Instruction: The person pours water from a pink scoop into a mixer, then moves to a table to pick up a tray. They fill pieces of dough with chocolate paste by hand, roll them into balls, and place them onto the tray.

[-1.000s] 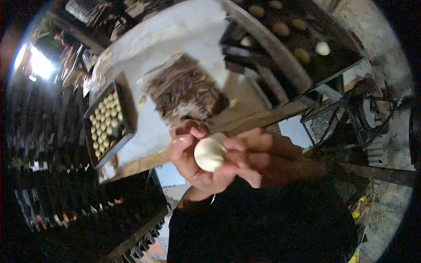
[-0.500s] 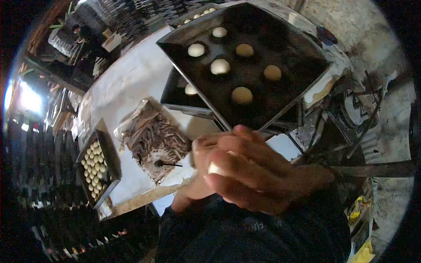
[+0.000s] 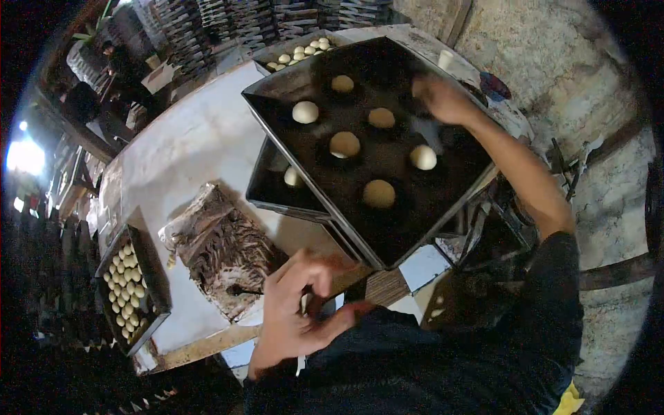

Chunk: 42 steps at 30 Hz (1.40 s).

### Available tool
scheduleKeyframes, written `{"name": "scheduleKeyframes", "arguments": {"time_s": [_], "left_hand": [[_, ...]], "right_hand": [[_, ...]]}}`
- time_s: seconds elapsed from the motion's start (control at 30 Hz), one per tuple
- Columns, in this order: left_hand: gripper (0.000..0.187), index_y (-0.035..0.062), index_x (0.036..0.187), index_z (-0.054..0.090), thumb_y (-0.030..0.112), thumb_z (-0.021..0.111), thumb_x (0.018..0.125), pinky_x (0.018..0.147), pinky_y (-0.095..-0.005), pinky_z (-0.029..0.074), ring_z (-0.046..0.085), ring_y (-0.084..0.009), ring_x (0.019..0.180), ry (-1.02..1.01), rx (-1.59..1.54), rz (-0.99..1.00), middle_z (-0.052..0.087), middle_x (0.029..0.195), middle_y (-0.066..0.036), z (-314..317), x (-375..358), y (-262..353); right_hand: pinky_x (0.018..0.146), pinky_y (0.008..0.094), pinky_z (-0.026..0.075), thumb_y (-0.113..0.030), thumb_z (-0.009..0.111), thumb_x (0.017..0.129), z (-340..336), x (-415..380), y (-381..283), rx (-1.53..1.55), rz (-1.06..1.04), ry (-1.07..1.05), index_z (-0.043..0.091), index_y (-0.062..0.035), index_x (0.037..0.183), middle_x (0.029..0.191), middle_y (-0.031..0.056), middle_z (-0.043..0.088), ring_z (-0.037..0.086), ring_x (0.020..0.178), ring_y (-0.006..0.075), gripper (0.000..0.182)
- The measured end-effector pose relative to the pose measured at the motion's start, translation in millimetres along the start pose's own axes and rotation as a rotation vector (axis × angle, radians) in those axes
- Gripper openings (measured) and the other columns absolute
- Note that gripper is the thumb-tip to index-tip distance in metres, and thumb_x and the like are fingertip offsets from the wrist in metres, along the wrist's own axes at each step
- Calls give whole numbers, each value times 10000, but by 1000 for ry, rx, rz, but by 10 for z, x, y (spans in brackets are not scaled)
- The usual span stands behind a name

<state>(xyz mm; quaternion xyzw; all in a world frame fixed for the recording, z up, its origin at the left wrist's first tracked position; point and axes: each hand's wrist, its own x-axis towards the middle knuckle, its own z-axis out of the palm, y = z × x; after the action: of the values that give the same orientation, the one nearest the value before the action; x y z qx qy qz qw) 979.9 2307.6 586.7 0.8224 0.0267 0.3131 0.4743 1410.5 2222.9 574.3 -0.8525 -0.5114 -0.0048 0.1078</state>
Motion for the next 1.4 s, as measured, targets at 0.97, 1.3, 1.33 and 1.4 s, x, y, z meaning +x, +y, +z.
{"name": "scheduleKeyframes", "arguments": {"time_s": [0.97,1.3,1.33,1.4], "left_hand": [[392,8,967,638,356,479,885,860,-525,413,582,-380,1028,178,1169,-1102,631,1073,-185,-4607,-4594,-2968],[463,51,1156,469,-2,686,750,880,-367,476,588,-266,1049,455,211,-361,579,1178,-166,-1552,-2253,-1137],[550,48,1235,454,50,711,749,913,-388,459,570,-291,1090,347,207,-300,553,1218,-181,-1284,-2121,-1051],[777,6,1384,330,154,744,743,953,-427,432,540,-325,1127,287,267,-330,496,1269,-226,-887,-1924,-784]], "right_hand": [[731,355,493,48,578,805,812,-1776,-3578,203,-321,342,622,15,933,929,171,589,597,836,296,139],[736,328,499,-252,618,888,2140,-1583,-4055,1181,-422,-290,620,48,1013,811,97,625,605,721,161,325],[751,327,506,-268,640,882,2024,-1609,-4130,1172,-331,-299,613,51,1035,833,102,633,613,745,158,355],[726,291,520,-142,693,829,1804,-1610,-4072,1357,-331,-251,615,37,1128,941,148,667,664,829,187,357]]}}
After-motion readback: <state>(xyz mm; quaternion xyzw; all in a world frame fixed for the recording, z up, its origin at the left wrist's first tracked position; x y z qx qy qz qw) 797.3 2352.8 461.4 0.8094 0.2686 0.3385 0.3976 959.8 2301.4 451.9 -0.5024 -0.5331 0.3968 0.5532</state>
